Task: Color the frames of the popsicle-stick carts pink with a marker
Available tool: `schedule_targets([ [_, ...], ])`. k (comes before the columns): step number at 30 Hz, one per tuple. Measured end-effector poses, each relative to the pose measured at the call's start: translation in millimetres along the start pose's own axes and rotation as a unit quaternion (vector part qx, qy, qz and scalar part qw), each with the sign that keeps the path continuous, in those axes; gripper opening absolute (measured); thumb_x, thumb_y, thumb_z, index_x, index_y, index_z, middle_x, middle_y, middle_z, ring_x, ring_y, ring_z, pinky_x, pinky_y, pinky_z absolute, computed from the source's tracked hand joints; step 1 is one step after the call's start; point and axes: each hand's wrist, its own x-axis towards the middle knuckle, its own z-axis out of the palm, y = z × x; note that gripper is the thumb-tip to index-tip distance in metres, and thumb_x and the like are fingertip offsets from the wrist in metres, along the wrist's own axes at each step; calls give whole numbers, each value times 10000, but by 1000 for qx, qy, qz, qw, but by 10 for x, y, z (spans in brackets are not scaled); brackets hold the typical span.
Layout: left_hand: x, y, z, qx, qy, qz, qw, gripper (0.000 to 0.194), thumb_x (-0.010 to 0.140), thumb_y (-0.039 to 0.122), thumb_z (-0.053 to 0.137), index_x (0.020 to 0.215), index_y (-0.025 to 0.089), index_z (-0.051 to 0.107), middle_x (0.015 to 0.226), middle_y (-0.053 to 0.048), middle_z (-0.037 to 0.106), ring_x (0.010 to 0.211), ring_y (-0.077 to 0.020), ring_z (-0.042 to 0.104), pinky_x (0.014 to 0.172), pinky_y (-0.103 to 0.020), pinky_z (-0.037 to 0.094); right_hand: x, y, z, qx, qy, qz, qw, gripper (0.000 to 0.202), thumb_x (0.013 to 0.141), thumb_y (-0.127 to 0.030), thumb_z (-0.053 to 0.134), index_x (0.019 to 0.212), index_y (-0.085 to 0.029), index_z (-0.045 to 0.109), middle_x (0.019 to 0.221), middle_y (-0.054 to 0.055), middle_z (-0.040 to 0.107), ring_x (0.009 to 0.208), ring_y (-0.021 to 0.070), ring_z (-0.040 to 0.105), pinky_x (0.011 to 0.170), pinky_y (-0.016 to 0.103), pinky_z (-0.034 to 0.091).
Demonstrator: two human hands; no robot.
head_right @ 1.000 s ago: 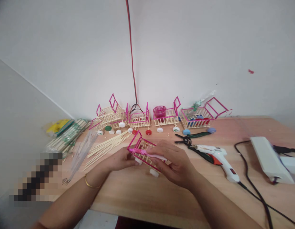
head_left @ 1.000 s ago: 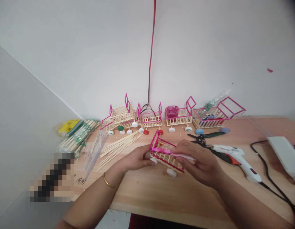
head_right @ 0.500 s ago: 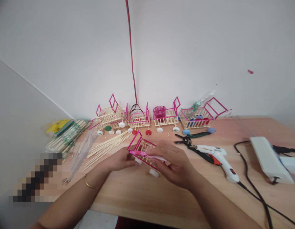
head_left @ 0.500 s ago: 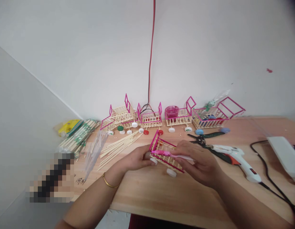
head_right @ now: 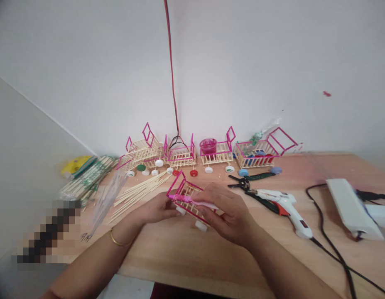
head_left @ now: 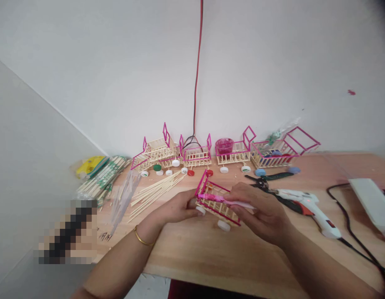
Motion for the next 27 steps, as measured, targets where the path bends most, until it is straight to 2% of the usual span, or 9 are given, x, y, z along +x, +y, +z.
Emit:
schedule_targets([
  [4,-1,2,-2,-1,-2,-3,1000,448,775,254,709,1196,154,592,1054,-65,673,914,-197,606,811,-289,463,4,3,3,-9,-2,-2,1000,198,883,-136,584,1063,-189,648,875,58,706,800,167,655,693,284,507],
  [10,0,-19,0,17,-2,-13,1000,413,773,269,716,1152,147,607,912,-41,667,885,-198,599,800,-290,457,-1,6,7,7,1,0,1000,225,883,-120,580,1089,-191,635,869,48,688,795,158,642,697,284,499],
  [27,-4,5,-6,-27,-14,7,1000,563,782,239,706,1313,175,532,1154,-81,664,1014,-215,601,904,-324,460,-14,20,15,-28,-8,2,1000,184,877,-132,585,1035,-202,648,824,36,692,751,151,634,660,275,485],
])
